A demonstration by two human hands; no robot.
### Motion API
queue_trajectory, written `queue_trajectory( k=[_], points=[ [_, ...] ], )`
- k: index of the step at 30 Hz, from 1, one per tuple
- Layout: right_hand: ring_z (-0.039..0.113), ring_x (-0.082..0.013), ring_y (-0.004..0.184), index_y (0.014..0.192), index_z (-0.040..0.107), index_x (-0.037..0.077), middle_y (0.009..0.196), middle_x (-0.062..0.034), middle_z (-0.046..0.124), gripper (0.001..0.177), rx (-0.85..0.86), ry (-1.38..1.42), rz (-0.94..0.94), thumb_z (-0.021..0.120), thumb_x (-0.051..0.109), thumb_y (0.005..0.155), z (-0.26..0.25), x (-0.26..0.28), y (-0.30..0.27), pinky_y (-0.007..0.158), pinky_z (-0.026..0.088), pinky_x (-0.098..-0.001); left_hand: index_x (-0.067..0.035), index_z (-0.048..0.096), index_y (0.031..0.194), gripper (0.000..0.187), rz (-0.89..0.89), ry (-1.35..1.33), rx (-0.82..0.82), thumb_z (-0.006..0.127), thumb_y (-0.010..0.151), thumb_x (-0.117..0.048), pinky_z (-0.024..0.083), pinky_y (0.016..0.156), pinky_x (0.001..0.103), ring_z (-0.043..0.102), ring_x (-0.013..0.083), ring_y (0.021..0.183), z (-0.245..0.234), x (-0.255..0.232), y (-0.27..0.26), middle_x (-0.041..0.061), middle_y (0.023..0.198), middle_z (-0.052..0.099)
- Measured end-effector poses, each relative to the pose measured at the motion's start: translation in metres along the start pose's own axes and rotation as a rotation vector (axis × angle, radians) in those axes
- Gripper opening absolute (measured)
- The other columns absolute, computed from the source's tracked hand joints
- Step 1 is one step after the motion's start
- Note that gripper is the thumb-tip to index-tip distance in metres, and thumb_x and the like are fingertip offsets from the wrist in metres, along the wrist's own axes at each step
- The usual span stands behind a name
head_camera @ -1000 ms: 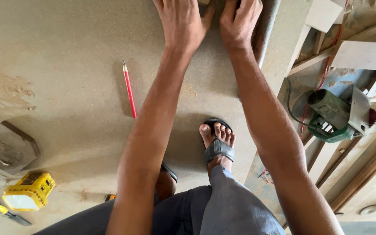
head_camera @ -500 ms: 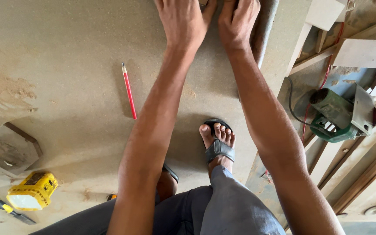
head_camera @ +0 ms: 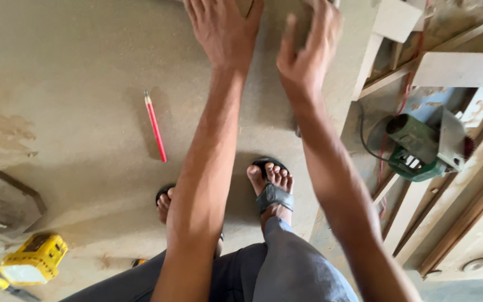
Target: The person applies glue to a small wooden block, places it onto a larger wooden board on the floor, and uses a hammer to drive nails into the block to secure it.
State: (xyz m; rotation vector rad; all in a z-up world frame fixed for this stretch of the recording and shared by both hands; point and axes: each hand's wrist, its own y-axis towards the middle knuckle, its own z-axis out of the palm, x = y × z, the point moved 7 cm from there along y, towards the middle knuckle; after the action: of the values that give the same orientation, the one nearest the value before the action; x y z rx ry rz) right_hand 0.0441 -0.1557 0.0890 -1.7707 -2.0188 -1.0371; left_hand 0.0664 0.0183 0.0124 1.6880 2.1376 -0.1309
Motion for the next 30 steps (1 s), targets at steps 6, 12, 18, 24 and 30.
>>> queue_trajectory(
  k=[6,12,18,24,30],
  points=[
    [0.061,-0.0367,0.099,0.149,0.039,-0.007,0.12,-0.0265,0.056,0.072,0.277,-0.289,0.178,0.079,0.017,0.094,-0.047,-0.006,-0.025,0.079,0.054,-0.049,0.006,0.034,0.15,0.104,0.028,0.025,-0.068,0.079,0.092,-0.068,0.031,0.126,0.056,0.042,0.0456,0.143,-0.011,-0.005,0.016,0.03,0.151,0.043],
    [0.069,-0.0224,0.084,0.141,0.048,-0.004,0.106,-0.012,0.065,0.055,0.48,0.854,0.931,0.072,0.019,0.097,-0.035,-0.054,-0.044,0.064,0.057,-0.0383,0.003,0.029,0.156,0.105,0.024,0.018,-0.025,0.078,0.097,-0.068,0.026,0.132,0.055,0.034,0.0428,0.151,-0.006,-0.001,0.011,0.026,0.159,0.035],
    [0.057,-0.0159,0.058,0.129,0.049,-0.004,0.081,-0.0066,0.057,0.033,0.559,0.699,0.894,0.062,0.018,0.109,-0.059,-0.028,-0.028,0.049,0.05,-0.0342,0.002,0.027,0.158,0.107,0.035,0.027,-0.038,0.079,0.096,-0.068,0.022,0.131,0.055,0.026,0.0405,0.154,-0.008,-0.003,0.013,0.023,0.163,0.029],
    [0.069,-0.0256,0.069,0.142,0.041,-0.003,0.081,-0.0159,0.067,0.036,0.426,0.175,0.037,0.06,0.014,0.116,-0.105,0.039,0.021,0.062,0.057,-0.0386,0.004,0.028,0.156,0.105,-0.024,0.038,0.044,0.078,0.092,-0.063,0.021,0.131,0.053,0.025,0.0393,0.154,-0.015,-0.01,0.02,0.024,0.163,0.029],
    [0.063,-0.0209,0.048,0.132,0.044,-0.007,0.075,-0.0159,0.067,0.029,0.561,0.032,-0.005,0.056,0.013,0.114,-0.079,0.043,0.029,0.038,0.05,-0.0329,0.007,0.032,0.154,0.099,-0.007,0.021,0.038,0.078,0.095,-0.058,0.019,0.132,0.052,0.024,0.0391,0.155,-0.027,-0.017,0.022,0.025,0.164,0.027]
  ],
)
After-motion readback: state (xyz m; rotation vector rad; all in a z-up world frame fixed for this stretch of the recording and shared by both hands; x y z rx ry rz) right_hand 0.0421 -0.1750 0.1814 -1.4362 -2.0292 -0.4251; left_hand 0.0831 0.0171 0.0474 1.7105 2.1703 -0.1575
